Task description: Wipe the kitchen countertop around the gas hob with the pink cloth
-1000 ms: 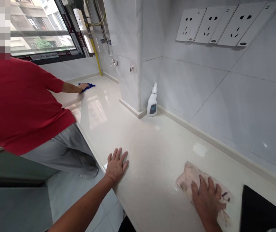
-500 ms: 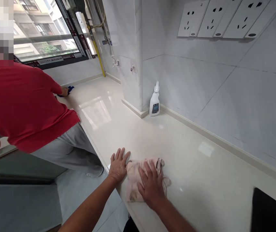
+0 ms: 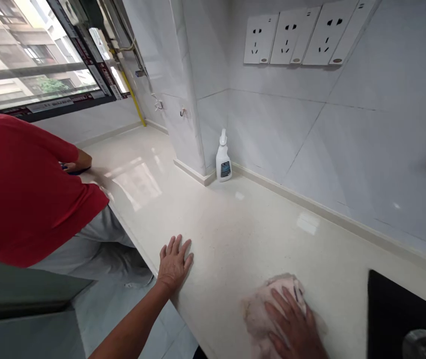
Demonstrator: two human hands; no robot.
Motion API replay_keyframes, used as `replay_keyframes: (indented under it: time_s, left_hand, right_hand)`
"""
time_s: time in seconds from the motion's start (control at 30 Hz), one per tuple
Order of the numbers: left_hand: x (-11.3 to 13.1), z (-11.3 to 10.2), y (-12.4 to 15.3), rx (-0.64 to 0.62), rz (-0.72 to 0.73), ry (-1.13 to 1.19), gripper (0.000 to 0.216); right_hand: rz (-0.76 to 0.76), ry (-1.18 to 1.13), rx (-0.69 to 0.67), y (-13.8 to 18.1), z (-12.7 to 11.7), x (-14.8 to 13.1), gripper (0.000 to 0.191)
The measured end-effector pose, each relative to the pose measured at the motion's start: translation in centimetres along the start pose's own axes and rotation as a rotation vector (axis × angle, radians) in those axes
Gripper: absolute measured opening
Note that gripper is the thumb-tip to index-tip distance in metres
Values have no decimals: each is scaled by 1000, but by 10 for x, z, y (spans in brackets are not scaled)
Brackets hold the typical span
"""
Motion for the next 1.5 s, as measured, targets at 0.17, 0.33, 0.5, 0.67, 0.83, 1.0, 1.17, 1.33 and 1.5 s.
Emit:
replay_keyframes:
  time_s: [0.17,0.33,0.5,0.67,0.83,1.0,1.17,1.33,1.5]
  left_hand:
    - [1,-2,0,-25,4,-21,49]
    - [3,-5,0,-30,1,-24,49]
    - [2,-4,0,-42,-7,-13,49]
    - [2,-2,-2,-49,-11,-28,49]
    - [4,-4,-3,-75,-34,-33,50]
    - [3,-3,-5,-82,-40,-34,50]
    - [1,-1,-6,-62,-36,-29,49]
    - [0,0,-5,-48,-35,-24,49]
    - [-1,2,-5,-52,-35,-20,49]
  right_hand:
    - [371,-34,-230,23,26,97,57]
    - [732,-83,-334,1,40,199,76]
    - [999,-91,-364,-39,44,248,80]
    - [1150,-31,-301,-63,41,219,83]
    - [1067,-13,-285,-73,38,131,76]
    - [694,3,-217,-93,31,13,56]
    - [300,-22,-59,-104,8,-70,51]
    - [45,-14,4,-77,-14,-72,55]
    - [-96,92,53,-16,-21,-42,52]
Point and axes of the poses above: each hand's wrist, its own y-axis away from the middle knuckle, its own z-axis out of the palm, x = y × z, the point moved 3 cm from there along -y, towards the middle knuckle, and after that the axes turned 8 degrees about y, right-handed, at the moved point
